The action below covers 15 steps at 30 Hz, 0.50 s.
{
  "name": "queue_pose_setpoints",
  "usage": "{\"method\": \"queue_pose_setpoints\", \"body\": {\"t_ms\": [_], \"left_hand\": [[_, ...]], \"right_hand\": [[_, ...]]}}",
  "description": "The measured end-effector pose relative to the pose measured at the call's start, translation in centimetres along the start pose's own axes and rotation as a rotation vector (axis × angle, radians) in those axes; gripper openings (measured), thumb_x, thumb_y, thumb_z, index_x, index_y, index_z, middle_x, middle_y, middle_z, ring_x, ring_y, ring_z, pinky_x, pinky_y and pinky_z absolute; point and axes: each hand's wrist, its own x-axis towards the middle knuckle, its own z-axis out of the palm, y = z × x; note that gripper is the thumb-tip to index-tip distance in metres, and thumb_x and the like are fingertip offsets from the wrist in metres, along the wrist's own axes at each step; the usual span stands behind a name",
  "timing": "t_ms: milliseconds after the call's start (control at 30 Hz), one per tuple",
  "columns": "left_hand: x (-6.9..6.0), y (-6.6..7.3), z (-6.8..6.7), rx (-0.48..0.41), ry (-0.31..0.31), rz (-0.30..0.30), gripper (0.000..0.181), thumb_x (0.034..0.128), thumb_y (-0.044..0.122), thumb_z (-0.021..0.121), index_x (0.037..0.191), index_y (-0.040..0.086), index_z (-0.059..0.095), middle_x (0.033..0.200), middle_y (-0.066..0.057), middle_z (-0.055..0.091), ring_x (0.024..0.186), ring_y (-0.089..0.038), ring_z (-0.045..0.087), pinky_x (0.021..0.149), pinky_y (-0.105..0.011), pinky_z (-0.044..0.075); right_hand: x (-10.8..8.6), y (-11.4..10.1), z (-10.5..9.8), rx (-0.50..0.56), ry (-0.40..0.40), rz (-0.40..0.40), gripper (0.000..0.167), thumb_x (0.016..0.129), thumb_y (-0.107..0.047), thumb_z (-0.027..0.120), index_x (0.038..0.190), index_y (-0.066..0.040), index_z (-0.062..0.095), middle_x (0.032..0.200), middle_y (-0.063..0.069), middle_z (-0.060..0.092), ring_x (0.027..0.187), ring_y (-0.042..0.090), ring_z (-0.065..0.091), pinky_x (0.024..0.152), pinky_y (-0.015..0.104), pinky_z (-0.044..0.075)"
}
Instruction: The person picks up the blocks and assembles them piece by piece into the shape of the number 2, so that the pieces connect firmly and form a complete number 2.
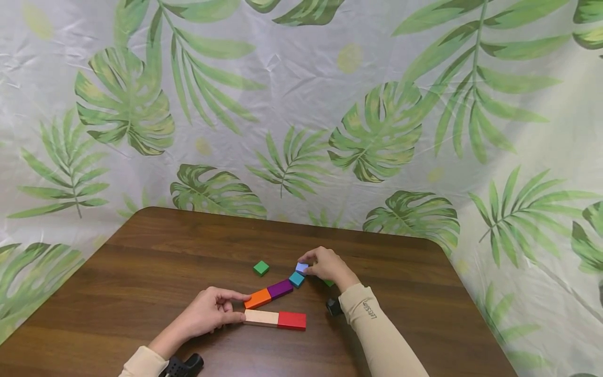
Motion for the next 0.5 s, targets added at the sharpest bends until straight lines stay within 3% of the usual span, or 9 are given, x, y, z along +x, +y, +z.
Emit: {"method": "queue_pose_setpoints", "body": {"t_ms": [167,233,367,500], "left_hand": [[-0.02,-0.07,-0.07,0.0,0.0,0.002,0.04,0.0859,0.028,0.092,0.123,0.019,0.083,0.064,0.006,0.055,0.046,-0.008,0.037,0.044,-0.022,0.032],[-0.02,-0.1,-0.07,0.0,-0.001,0.003,0.04,0.0859,0.028,0.092,0.123,0.019,0.083,0.064,0.006,0.055,0.047,-0.009,0.037,0.044,-0.022,0.032],[0.0,-0.17,-0.05,0.004,0.0,0.008,0.04,0.0858,0.028,0.092,0.123,0.019,0.083,0.064,0.006,0.055,0.047,-0.009,0.037,0.044,-0.022,0.032],[0.01,-0.21,-0.04,0.006,0.001,0.009,0.039,0.0859,0.028,0.092,0.123,0.019,0.083,0.064,0.006,0.056,0.047,-0.009,0.037,0.044,-0.022,0.032]], "right_hand": [[-0.11,-0.2,-0.03,-0.012,0.001,-0.011,0.026,0.098,-0.007,0.076,0.123,-0.014,0.082,0.111,0.007,0.078,0.076,0.015,0.045,0.07,0.03,0.04],[-0.14,-0.27,-0.05,-0.014,0.0,-0.017,0.027,0.098,-0.007,0.076,0.123,-0.013,0.082,0.107,0.007,0.078,0.076,0.015,0.044,0.07,0.03,0.04],[-0.14,-0.25,-0.04,-0.009,-0.007,-0.027,0.028,0.098,-0.005,0.075,0.124,-0.012,0.081,0.084,0.006,0.067,0.069,0.015,0.036,0.066,0.03,0.035],[-0.16,-0.15,-0.04,-0.009,-0.009,-0.039,0.027,0.098,-0.005,0.074,0.124,-0.012,0.081,0.085,0.003,0.067,0.069,0.014,0.036,0.065,0.029,0.034]]}}
